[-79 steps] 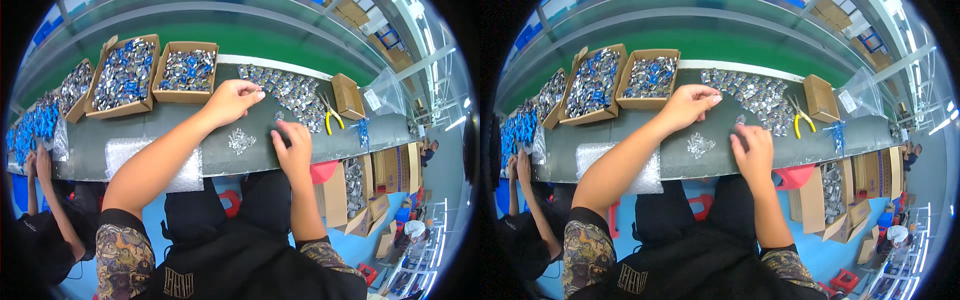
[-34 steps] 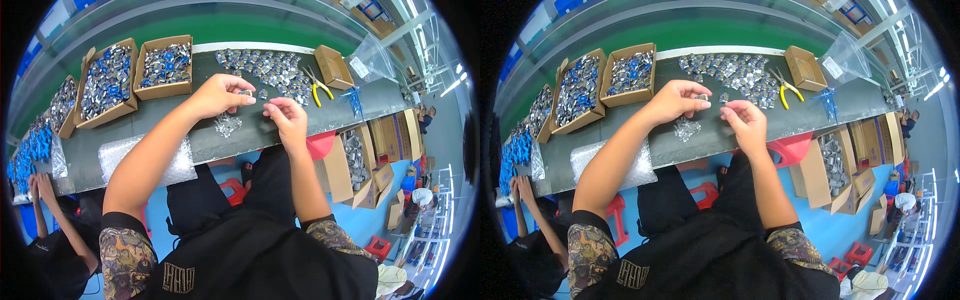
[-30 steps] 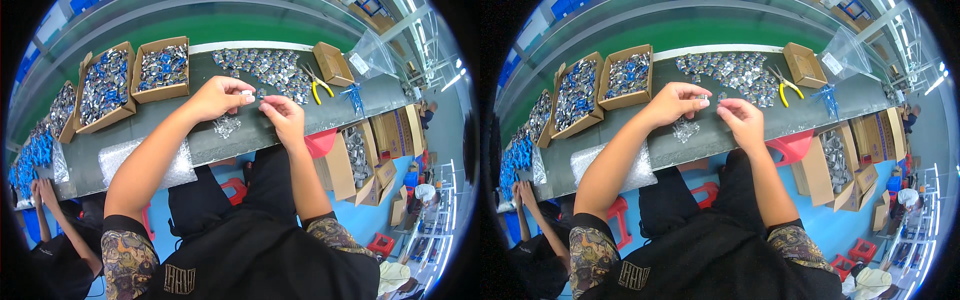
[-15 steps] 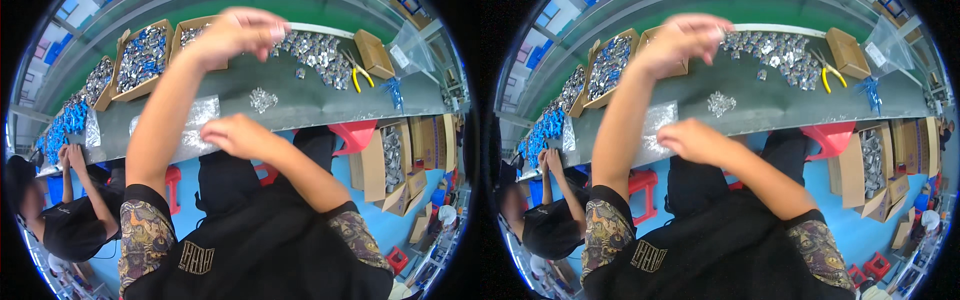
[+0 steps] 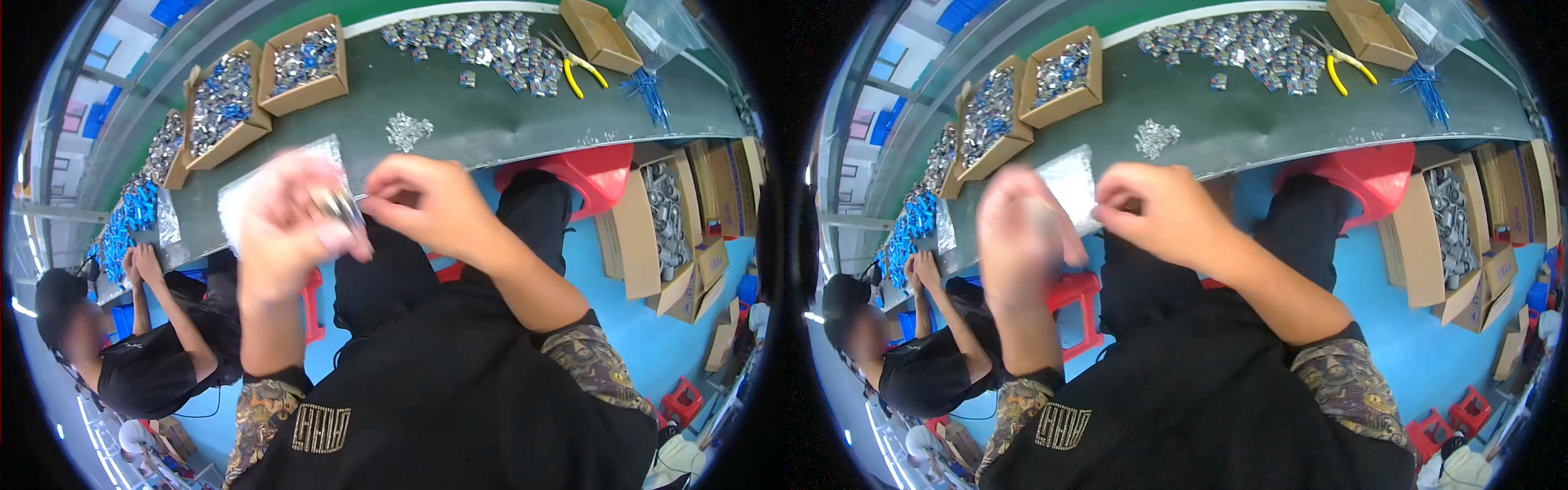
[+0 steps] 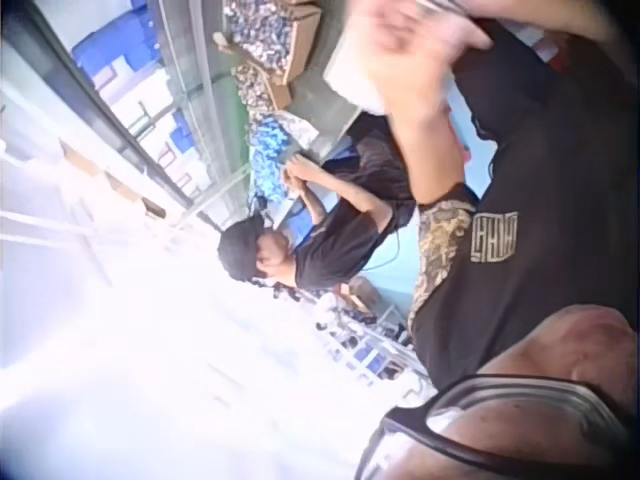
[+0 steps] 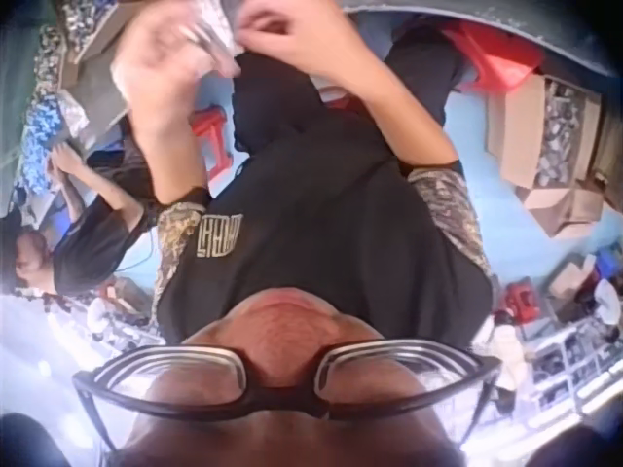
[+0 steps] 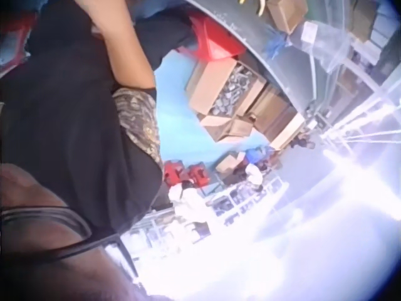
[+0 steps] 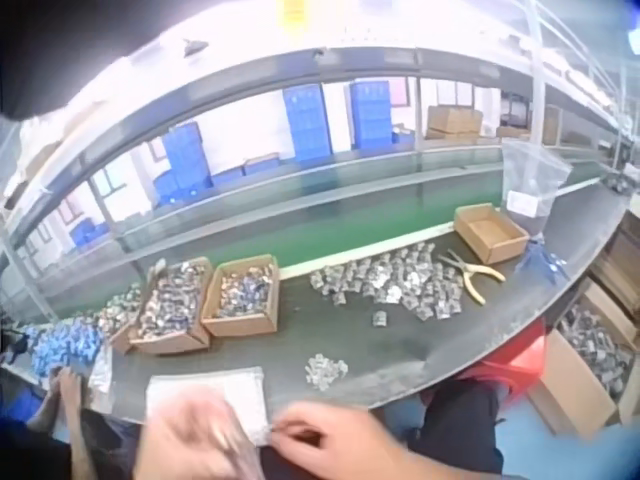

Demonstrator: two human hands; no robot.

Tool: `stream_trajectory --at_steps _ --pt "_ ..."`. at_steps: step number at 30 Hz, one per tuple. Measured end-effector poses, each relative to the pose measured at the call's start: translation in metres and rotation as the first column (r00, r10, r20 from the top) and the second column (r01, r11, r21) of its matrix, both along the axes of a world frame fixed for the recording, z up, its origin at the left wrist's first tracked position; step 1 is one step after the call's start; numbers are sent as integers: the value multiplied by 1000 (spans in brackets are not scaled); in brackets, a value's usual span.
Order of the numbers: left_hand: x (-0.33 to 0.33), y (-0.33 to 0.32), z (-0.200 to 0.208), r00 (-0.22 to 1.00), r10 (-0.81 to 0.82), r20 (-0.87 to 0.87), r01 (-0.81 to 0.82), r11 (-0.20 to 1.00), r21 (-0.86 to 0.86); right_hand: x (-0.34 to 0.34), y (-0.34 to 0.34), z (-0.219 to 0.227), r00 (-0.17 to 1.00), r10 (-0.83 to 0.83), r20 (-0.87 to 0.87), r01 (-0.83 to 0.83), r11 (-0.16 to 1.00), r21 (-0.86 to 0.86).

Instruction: Assembling small electronic components by hand at a manual workstation.

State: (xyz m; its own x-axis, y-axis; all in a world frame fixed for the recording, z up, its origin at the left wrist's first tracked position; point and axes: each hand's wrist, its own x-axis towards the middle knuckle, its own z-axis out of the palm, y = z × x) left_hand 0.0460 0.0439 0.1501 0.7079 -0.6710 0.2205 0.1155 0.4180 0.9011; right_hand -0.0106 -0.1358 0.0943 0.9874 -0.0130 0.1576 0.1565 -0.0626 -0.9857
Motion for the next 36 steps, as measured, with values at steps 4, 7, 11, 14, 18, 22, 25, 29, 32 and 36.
stream_trajectory --at_steps 4,7,11,14,18,22,25,29,32,36 --pt "-64 8 -63 903 51 -428 5 992 129 -53 -40 -16 972 82 -221 0 938 347" --pt "-71 0 -92 819 144 -555 -24 976 217 -77 -50 -33 959 143 -243 -16 888 460" --pt "-73 -15 -91 912 110 -395 -30 979 203 -91 -50 -40 955 183 -235 -30 845 534" --pt "-75 -27 -83 961 79 -266 -17 974 228 -88 -57 -51 956 188 -226 -25 818 575" --pt "-84 -32 -88 961 122 -247 -53 962 268 -84 -62 -61 950 152 -273 62 765 641" --pt "-83 -30 -86 991 49 -121 10 895 447 -84 -63 -65 946 222 -238 -7 745 667" --pt "-81 -34 -76 994 19 109 -68 880 470 -82 -63 -61 936 236 -262 -13 766 642" --pt "-79 -34 -69 975 5 221 -112 873 475 -79 -64 -60 941 244 -237 -48 785 618" --pt "-80 -36 -67 960 24 280 -164 858 487 -78 -63 -56 950 222 -220 -50 803 594" --pt "-79 -37 -66 933 57 355 -225 863 452 -75 -64 -52 968 190 -163 -83 859 504"
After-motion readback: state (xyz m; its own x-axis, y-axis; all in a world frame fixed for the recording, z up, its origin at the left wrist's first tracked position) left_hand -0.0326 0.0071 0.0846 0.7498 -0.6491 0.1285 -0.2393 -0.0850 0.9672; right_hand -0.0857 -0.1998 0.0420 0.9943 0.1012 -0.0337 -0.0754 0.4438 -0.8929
